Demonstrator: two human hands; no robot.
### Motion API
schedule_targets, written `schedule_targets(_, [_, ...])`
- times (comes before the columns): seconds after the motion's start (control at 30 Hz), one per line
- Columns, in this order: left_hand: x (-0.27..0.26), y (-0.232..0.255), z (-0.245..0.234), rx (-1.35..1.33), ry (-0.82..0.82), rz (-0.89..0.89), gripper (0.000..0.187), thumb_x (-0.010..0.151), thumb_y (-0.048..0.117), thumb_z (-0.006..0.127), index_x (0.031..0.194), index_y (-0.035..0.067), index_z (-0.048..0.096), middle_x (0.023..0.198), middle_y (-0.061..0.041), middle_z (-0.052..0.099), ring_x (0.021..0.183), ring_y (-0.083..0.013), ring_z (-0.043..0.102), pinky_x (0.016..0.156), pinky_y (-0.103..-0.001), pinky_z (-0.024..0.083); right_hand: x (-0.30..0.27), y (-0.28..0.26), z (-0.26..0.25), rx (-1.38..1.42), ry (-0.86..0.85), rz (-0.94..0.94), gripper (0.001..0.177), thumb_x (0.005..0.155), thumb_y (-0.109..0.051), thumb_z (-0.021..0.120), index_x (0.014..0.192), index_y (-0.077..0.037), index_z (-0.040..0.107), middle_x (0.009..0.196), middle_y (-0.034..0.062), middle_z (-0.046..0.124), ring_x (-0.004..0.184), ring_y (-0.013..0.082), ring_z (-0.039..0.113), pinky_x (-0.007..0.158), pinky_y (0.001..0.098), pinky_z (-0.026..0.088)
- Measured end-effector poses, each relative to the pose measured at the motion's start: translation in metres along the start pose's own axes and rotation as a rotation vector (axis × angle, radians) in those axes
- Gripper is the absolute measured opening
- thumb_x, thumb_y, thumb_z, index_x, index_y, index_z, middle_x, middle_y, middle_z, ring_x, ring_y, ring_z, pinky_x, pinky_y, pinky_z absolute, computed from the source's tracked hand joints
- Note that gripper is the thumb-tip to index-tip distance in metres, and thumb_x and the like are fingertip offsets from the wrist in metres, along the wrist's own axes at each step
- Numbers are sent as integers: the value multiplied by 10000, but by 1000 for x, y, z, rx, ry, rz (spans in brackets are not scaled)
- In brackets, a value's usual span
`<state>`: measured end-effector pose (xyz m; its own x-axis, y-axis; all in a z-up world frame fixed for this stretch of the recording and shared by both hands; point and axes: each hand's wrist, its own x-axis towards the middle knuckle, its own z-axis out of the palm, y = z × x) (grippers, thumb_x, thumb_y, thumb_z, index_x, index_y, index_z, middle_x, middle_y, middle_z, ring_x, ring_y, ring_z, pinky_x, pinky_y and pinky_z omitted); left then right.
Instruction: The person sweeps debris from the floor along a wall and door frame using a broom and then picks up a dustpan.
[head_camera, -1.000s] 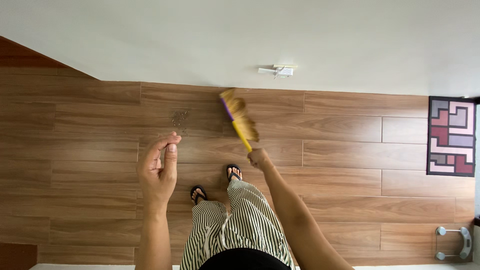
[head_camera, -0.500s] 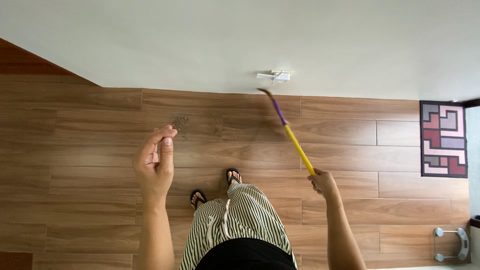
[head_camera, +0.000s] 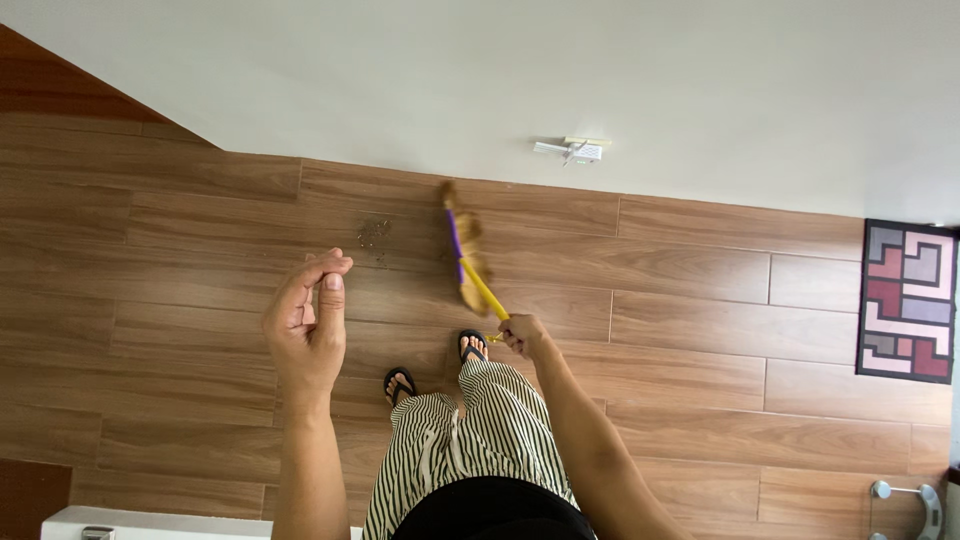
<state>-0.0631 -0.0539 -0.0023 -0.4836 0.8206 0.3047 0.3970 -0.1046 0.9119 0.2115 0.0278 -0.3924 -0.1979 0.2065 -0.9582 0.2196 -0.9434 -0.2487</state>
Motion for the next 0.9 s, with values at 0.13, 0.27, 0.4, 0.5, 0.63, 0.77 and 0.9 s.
schedule_targets(0.13, [3,3,-3,10,-1,9,106,1095,91,592,1113,53,689,1115,-82,737,1180,-200,690,1246,-451,426,-40,-6,-33,-131,60,-129,349,953,-72,623,1300,-48,651,651,-2,554,427,49,380,358,198,320])
schedule_targets(0.27, [8,-1,-5,-22,1,37,103,1094,91,595,1130,49,684,1132,-86,729,1163,-198,694,1254,-443,423,-131,-3,-103,-178,331,-172,413,912,-78,674,1324,-70,692,685,56,676,434,72,437,374,196,381])
schedule_targets(0.4, [12,-4,-4,-9,11,17,108,1080,92,605,1129,57,694,1138,-80,742,1111,-182,713,1203,-420,460,-168,15,-154,-140,383,-257,459,909,-33,663,1367,-59,656,616,40,533,425,84,388,353,238,275])
schedule_targets(0.5, [12,-6,-5,5,1,25,107,1082,91,607,1131,55,694,1123,-79,745,1105,-176,717,1206,-413,458,-137,23,-163,-95,456,-225,485,910,-23,665,1390,-68,619,610,39,528,417,86,391,352,248,269])
schedule_targets(0.63, [11,-9,-3,17,5,50,105,1087,88,603,1123,50,693,1131,-87,742,1126,-176,708,1222,-412,455,-66,11,-135,-22,478,-26,230,963,-79,662,1164,28,688,610,41,594,407,66,435,353,213,363])
schedule_targets(0.77, [8,-6,-8,-24,13,-115,104,1050,105,620,1079,70,713,1102,-68,745,1107,-165,698,975,-375,536,-20,3,-57,23,219,19,188,968,-141,614,802,-56,588,563,2,504,389,73,374,325,239,282])
schedule_targets(0.9, [5,-8,-19,-6,18,-21,104,1076,94,607,1107,57,700,1128,-90,740,1123,-184,712,1129,-380,515,-1,1,7,17,20,89,267,954,-156,590,717,-132,471,539,-20,445,381,60,316,322,232,217])
